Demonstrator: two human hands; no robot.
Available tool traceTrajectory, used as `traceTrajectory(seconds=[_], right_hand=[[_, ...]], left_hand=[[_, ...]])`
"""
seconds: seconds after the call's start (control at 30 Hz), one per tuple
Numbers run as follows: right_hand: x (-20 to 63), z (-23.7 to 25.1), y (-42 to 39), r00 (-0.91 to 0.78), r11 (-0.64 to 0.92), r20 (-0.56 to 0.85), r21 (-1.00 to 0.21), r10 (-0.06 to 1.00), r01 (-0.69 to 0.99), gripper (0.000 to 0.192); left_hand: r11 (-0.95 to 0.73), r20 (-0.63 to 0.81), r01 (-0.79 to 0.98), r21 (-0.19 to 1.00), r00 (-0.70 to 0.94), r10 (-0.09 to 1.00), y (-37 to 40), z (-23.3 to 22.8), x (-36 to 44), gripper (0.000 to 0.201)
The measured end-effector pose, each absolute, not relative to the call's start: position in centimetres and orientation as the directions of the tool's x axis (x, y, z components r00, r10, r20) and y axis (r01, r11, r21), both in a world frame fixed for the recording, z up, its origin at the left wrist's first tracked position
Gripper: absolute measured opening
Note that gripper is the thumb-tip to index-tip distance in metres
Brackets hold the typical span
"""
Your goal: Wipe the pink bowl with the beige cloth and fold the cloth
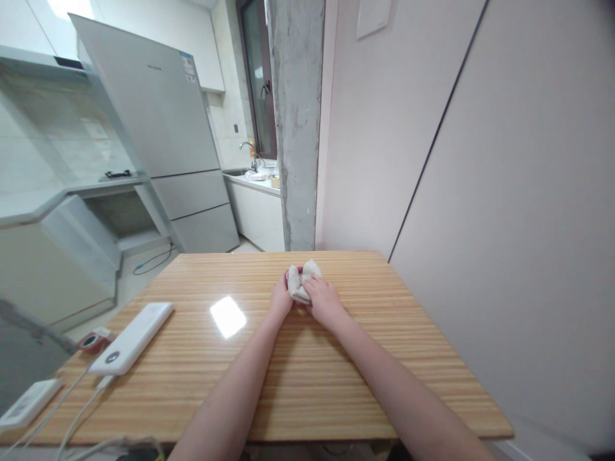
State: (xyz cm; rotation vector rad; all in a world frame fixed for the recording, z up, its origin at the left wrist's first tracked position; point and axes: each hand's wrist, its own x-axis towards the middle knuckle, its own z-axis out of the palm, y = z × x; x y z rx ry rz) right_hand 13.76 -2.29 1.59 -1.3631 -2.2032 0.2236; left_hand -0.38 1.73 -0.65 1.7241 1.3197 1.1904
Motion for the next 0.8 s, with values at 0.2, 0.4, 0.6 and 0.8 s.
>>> traceTrajectory(seconds=[0.2,0.4,0.6,0.8], right_hand=[[14.0,1.1,-1.2,-0.335,0.468,0.337,-0.494,0.880,0.733,0.013],[14.3,1.4,-1.5,-0.146,0.351,0.368,-0.586,0.918,0.730,0.027],[12.6,1.5,-2.5,-0.010,0.464,0.555,-0.686,0.832,0.560,0.026],[12.6,0.8,-1.9,-0.162,0.503,0.514,-0.642,0.842,0.579,0.036]], left_hand=[[-0.246,0.250,0.211,0.946,0.008,0.968,1.8,-0.4,-0.4,0.039],[-0.195,0.131,-0.299,0.934,-0.222,0.966,-0.4,1.0,3.1,0.051],[0.117,-0.091,-0.693,0.711,0.075,0.993,-2.0,1.2,5.8,0.042],[-0.058,0.031,-0.539,0.841,-0.060,0.998,-0.4,0.4,3.9,0.048]])
